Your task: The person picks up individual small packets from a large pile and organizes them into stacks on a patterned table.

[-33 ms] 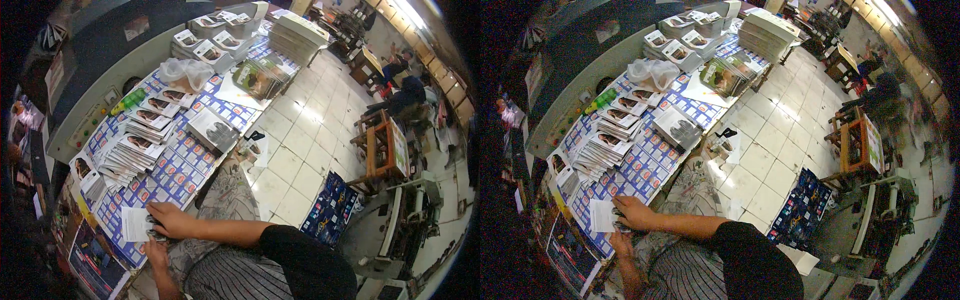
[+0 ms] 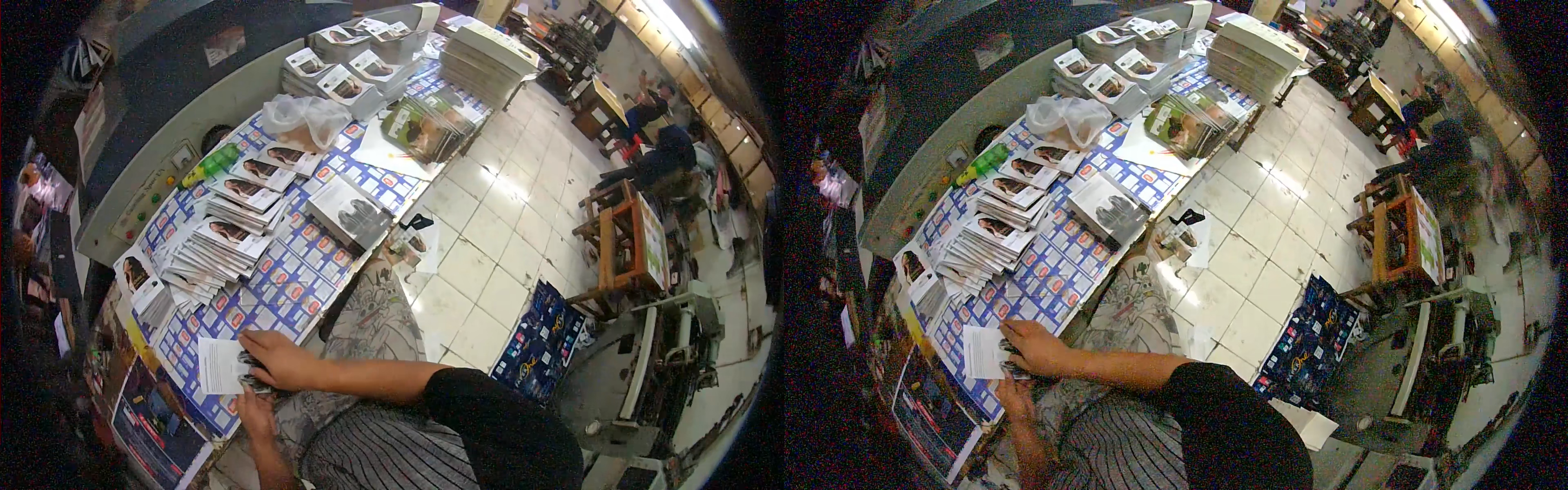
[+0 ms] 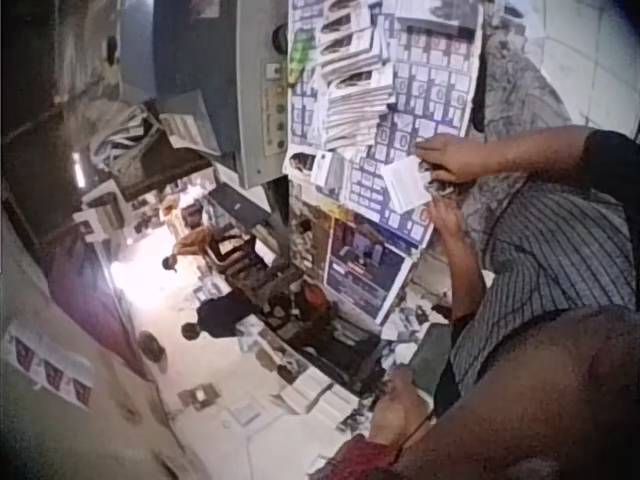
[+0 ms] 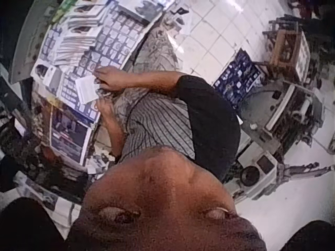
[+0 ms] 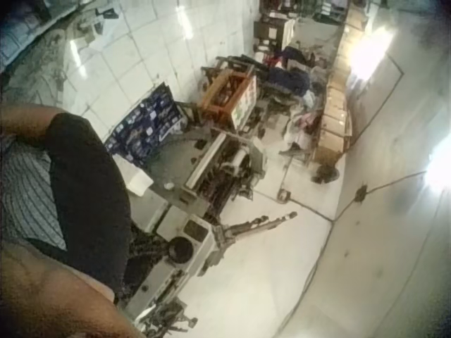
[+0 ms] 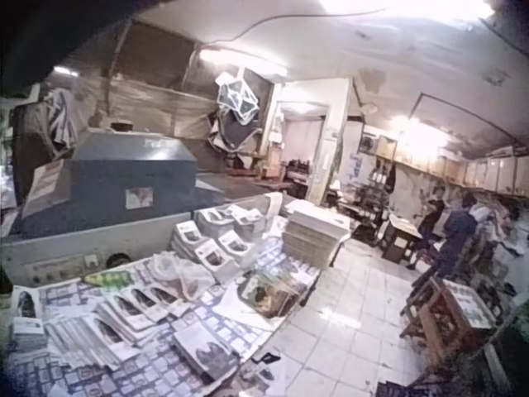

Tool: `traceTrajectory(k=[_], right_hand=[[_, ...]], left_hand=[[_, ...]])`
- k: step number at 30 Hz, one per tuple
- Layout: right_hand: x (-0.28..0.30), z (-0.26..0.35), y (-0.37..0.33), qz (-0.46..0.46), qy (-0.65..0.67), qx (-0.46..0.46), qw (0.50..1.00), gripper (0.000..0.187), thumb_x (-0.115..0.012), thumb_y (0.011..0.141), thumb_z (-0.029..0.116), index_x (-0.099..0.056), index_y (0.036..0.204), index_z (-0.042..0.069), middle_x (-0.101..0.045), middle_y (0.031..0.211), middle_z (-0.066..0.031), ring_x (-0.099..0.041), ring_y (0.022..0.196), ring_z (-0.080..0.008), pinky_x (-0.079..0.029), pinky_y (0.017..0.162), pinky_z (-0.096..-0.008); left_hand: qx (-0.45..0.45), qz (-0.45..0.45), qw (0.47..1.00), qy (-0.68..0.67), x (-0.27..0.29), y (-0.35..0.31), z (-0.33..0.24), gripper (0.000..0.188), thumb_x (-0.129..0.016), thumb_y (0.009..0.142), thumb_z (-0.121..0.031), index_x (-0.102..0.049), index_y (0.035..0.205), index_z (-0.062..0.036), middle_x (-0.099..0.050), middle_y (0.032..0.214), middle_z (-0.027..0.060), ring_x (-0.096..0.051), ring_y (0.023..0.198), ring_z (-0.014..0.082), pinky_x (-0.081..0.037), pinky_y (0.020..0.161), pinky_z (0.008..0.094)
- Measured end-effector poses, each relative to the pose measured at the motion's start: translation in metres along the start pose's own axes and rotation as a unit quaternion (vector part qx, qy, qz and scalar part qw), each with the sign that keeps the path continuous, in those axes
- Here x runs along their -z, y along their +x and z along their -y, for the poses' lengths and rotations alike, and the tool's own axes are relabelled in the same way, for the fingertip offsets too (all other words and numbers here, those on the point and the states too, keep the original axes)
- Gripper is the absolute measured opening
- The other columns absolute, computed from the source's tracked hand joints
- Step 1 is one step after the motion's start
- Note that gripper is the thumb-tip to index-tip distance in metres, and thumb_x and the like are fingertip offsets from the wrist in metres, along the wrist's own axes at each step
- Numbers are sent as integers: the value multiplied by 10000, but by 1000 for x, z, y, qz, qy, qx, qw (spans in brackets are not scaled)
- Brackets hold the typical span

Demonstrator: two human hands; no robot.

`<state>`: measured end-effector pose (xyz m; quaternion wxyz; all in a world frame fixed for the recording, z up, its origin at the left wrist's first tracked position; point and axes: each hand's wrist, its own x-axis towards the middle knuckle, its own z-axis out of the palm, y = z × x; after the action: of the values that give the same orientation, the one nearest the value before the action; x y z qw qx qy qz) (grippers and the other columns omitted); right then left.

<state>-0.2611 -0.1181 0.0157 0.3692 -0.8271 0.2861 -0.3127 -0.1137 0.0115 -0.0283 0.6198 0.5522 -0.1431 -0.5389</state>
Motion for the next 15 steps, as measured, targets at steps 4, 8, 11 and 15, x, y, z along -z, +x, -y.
traceTrajectory(k=[4,8,11,15], right_hand=[[-11,3,-1,-43,-74,58,995,649,-696,821,188,-467,1385,-37,-472,1432,-241,-481,1291,-417,-405,1076,-472],[0,33,11,49,-20,-16,998,533,-670,848,166,-525,1336,6,-580,1294,-228,-559,1199,-397,-443,1027,-461],[-1,39,21,179,134,-112,968,449,-652,891,155,-554,1309,24,-640,1200,-191,-617,1102,-363,-469,990,-434],[-28,24,26,171,324,-61,928,451,-682,911,196,-568,1318,37,-659,1212,-148,-658,1041,-281,-499,938,-401]], left_hand=[[-18,-36,999,-8,0,-4,-3,345,-520,1048,-360,-519,1249,-80,-607,979,45,-552,732,142,-480,679,327],[-37,1,999,-34,24,-3,2,414,-541,1033,-392,-506,1305,-82,-624,1100,77,-618,870,164,-525,723,290],[-36,36,952,-302,57,2,9,541,-442,1049,-469,-461,1397,-56,-574,1327,144,-599,1135,294,-506,969,472],[-1,5,970,-242,76,-7,-4,601,-476,1015,-492,-426,1443,-73,-527,1401,125,-544,1263,283,-510,1017,484]])
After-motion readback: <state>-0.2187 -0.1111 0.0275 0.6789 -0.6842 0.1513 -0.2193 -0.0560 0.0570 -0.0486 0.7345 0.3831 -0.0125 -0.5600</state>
